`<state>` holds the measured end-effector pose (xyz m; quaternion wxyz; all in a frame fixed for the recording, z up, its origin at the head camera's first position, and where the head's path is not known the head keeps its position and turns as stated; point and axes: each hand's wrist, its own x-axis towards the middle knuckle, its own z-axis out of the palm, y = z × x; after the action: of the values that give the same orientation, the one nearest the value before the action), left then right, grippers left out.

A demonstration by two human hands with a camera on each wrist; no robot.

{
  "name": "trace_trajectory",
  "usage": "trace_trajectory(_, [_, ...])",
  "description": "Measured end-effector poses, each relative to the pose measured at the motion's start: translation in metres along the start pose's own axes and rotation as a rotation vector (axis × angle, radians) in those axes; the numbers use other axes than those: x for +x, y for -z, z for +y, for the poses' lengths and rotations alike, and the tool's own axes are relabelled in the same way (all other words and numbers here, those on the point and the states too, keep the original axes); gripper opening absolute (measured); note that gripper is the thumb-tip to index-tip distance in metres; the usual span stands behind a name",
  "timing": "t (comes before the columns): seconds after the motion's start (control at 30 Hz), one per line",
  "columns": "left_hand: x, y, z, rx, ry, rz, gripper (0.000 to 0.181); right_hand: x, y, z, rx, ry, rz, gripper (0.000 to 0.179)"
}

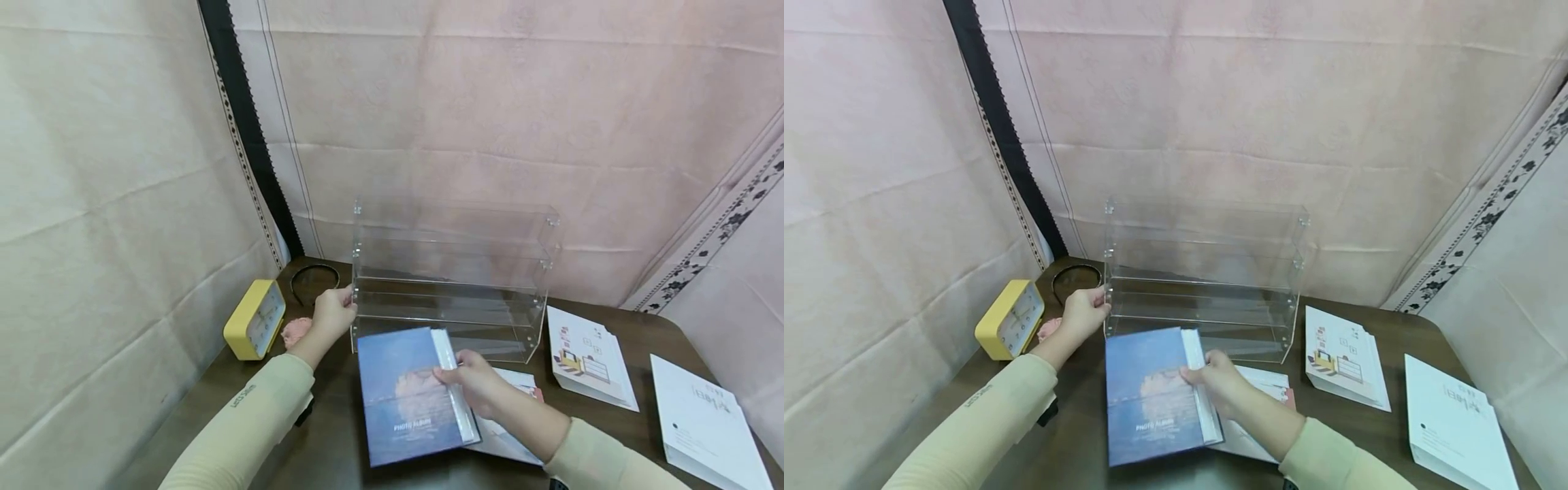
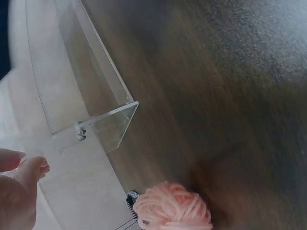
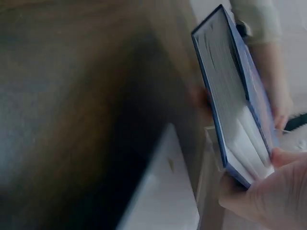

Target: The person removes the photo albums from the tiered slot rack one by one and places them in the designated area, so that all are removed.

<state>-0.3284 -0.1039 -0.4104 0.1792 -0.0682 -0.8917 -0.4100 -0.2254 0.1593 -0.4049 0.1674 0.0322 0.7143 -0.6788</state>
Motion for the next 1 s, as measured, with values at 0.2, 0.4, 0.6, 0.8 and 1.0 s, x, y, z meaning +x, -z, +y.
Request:
trace_trajectory(0.2, [-0.002, 0.001, 0.001, -0.006, -0.004, -0.005, 0.044, 0.016, -0.029, 0.019, -0.108, -0.068, -0.143, 0.031])
trace_trajectory(0.4, [-0.002, -0.001, -0.002, 0.006, -0.023, -0.003, 0.045, 0.037, -0.053, 0.035, -0.177, -0.101, -0.112, 0.035])
trace_trajectory(0.6, [0.000, -0.001, -0.002, 0.010, -0.033, -0.001, 0.045, 0.047, -0.067, 0.039, -0.333, -0.063, -0.053, 0.034])
trace_trajectory(0.8, [0.002, 0.000, 0.001, -0.009, 0.015, -0.029, 0.045, 0.049, -0.073, 0.039, -0.837, 0.077, 0.080, 0.051])
trace_trajectory(1.0, [0.002, 0.000, 0.004, -0.026, 0.030, -0.036, 0.045, 0.046, -0.073, 0.038, -1.036, 0.132, 0.082, 0.049])
